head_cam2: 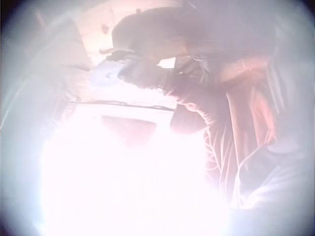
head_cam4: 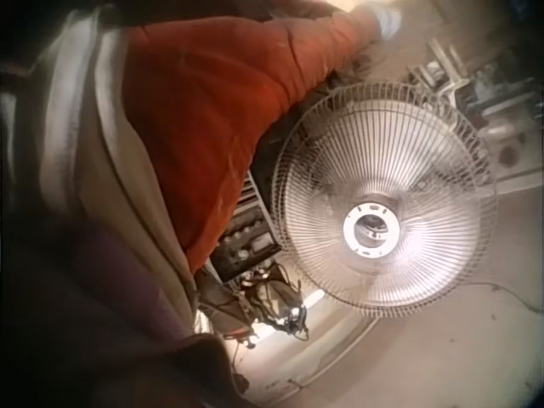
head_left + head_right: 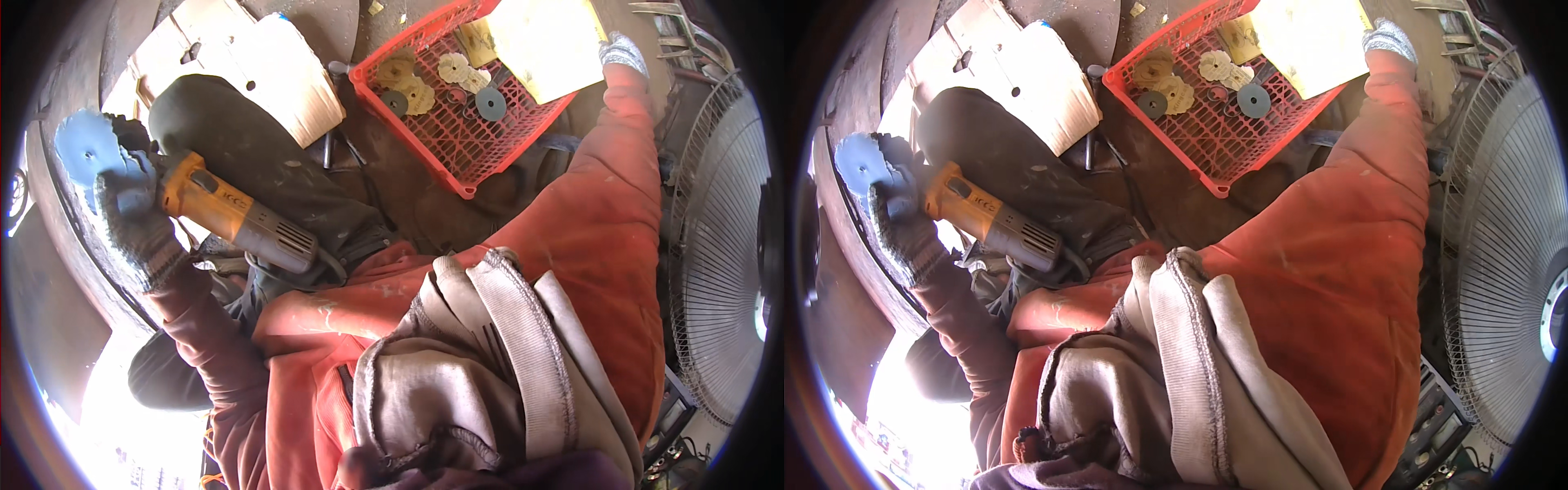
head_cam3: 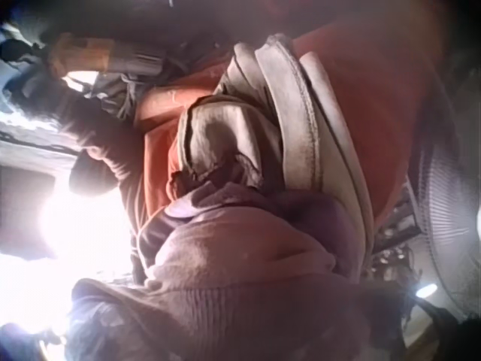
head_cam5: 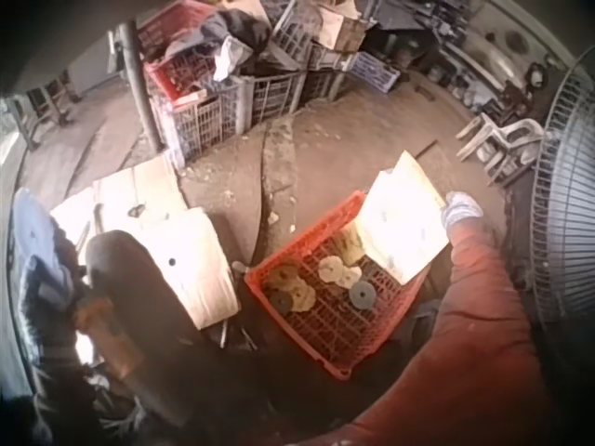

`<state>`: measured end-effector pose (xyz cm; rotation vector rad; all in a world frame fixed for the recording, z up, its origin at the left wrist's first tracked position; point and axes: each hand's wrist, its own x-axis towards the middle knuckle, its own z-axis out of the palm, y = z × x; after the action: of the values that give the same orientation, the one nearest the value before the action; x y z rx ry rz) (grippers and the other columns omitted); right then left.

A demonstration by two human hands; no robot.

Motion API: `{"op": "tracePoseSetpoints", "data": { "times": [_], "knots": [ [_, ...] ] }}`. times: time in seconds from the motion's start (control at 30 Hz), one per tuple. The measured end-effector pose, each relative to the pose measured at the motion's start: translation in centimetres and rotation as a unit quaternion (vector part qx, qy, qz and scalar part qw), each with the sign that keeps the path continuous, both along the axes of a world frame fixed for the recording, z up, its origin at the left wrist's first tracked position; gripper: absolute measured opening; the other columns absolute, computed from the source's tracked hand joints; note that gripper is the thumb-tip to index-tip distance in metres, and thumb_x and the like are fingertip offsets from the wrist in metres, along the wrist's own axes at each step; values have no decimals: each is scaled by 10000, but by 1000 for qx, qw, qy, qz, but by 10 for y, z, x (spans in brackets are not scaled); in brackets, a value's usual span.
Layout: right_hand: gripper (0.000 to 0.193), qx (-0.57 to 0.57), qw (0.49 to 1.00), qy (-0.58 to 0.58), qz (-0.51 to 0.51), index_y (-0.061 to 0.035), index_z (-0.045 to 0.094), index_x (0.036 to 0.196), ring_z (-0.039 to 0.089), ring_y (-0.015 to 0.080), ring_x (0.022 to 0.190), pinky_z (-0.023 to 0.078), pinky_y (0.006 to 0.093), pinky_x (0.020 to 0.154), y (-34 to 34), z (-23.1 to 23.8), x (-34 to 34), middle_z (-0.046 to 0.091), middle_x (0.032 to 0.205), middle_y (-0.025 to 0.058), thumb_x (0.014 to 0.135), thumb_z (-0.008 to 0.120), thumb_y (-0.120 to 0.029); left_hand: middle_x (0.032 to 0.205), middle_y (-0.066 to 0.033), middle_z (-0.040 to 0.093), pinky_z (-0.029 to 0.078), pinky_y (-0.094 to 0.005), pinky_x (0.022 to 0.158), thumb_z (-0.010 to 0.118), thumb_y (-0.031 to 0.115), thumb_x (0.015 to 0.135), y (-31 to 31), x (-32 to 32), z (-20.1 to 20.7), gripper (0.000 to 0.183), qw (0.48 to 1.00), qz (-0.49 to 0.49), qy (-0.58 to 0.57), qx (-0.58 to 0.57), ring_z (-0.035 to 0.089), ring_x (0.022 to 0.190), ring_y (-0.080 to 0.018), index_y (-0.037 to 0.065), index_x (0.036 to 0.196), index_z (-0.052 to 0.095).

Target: The person sharpens a metal plate using a handheld grinder after picking up several plates from a red basket.

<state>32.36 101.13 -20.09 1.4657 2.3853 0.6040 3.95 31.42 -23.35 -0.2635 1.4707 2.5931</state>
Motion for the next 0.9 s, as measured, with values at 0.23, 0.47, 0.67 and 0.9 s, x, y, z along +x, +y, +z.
{"op": "tracePoseSetpoints", "data": {
  "times": [0.23,0.47,0.67,0.9],
  "knots": [
    [505,-30,998,-46,-20,-191,535,1365,535,320,1257,438,455,1052,-19,-58,11,558,1366,108,895,597,-366,1162,-148,616,507,-413,948,639,222,905,5,0,-6,360,1000,4,6,-28,603,1074,-279,9,1190,591],
    [615,35,998,43,32,-75,546,1322,559,358,1204,434,414,1047,-80,-49,-17,589,1282,217,863,647,-470,1166,-163,601,493,-402,963,619,244,922,5,15,8,361,990,37,58,-126,583,1102,-275,-16,1169,582],
    [558,-201,946,158,199,-81,576,1275,588,382,1132,454,412,1006,-190,-105,-48,615,1231,217,865,651,-451,1150,-172,623,480,-412,982,536,196,984,-4,0,-9,309,989,-43,97,-99,606,1046,-274,18,1234,571],
    [326,-282,904,137,291,-221,691,1130,655,294,1001,503,446,870,-239,-328,-116,679,1145,31,911,528,-400,1198,-182,579,497,-393,985,606,215,936,18,-5,2,350,992,6,67,-105,576,1105,-279,-47,1164,557]
  ]
}}
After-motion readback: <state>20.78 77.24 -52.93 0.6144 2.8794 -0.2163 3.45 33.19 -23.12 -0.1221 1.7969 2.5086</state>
